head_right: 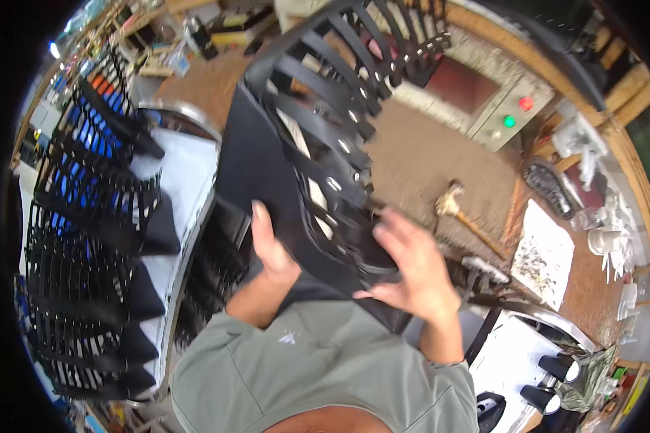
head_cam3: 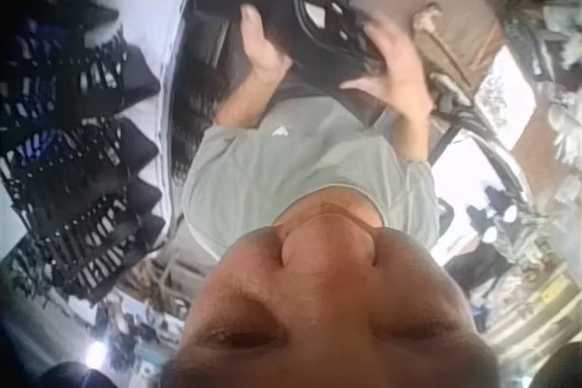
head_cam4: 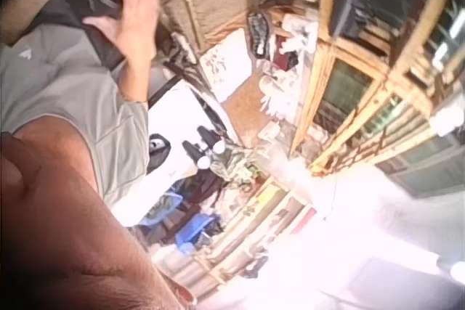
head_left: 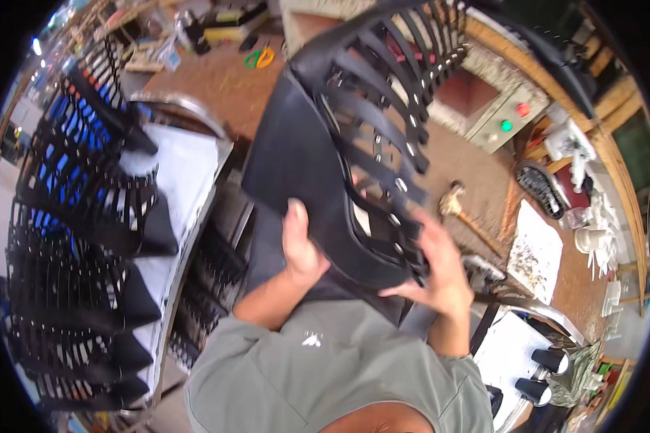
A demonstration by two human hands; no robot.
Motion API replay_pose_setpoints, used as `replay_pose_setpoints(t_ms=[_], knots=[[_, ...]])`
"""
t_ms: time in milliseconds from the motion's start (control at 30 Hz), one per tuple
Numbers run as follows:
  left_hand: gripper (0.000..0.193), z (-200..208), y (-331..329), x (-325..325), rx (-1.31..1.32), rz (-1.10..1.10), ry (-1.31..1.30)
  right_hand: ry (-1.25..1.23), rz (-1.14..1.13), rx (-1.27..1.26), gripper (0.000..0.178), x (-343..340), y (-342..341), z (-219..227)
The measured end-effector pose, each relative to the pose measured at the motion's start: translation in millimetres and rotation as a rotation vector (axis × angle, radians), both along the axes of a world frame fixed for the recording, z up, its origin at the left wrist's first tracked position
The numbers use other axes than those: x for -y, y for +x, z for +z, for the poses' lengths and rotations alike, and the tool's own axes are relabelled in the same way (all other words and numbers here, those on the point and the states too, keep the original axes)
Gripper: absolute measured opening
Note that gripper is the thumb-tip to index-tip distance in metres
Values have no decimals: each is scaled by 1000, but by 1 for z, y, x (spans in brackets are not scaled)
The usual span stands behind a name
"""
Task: Assembling shoe components by attaching straps and hammering parts onto a last.
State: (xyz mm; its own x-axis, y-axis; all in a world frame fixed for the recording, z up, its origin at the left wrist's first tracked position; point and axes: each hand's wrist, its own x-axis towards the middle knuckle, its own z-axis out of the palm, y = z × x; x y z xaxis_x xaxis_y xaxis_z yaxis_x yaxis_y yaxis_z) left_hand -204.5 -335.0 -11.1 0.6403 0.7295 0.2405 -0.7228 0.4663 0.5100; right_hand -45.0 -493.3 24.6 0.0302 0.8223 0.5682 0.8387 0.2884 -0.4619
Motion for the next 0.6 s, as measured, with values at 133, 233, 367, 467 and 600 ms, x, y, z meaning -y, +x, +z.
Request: replay_pose_setpoints(t_ms=[133,233,367,467,600], knots=[[116,-11,-15,-31,223,-201,244,-218,-40,-170,74,30,50,-13],[116,26,-33,-75,18,-577,198,-226,48,-182,60,42,68,37],[82,40,-23,-66,-297,-383,312,-143,-2,-232,58,32,90,29],[64,26,-19,-39,-228,-148,269,139,-76,-685,53,17,89,-6],[49,34,-32,-32,-310,-66,84,338,-292,-1166,24,-8,93,-84]])
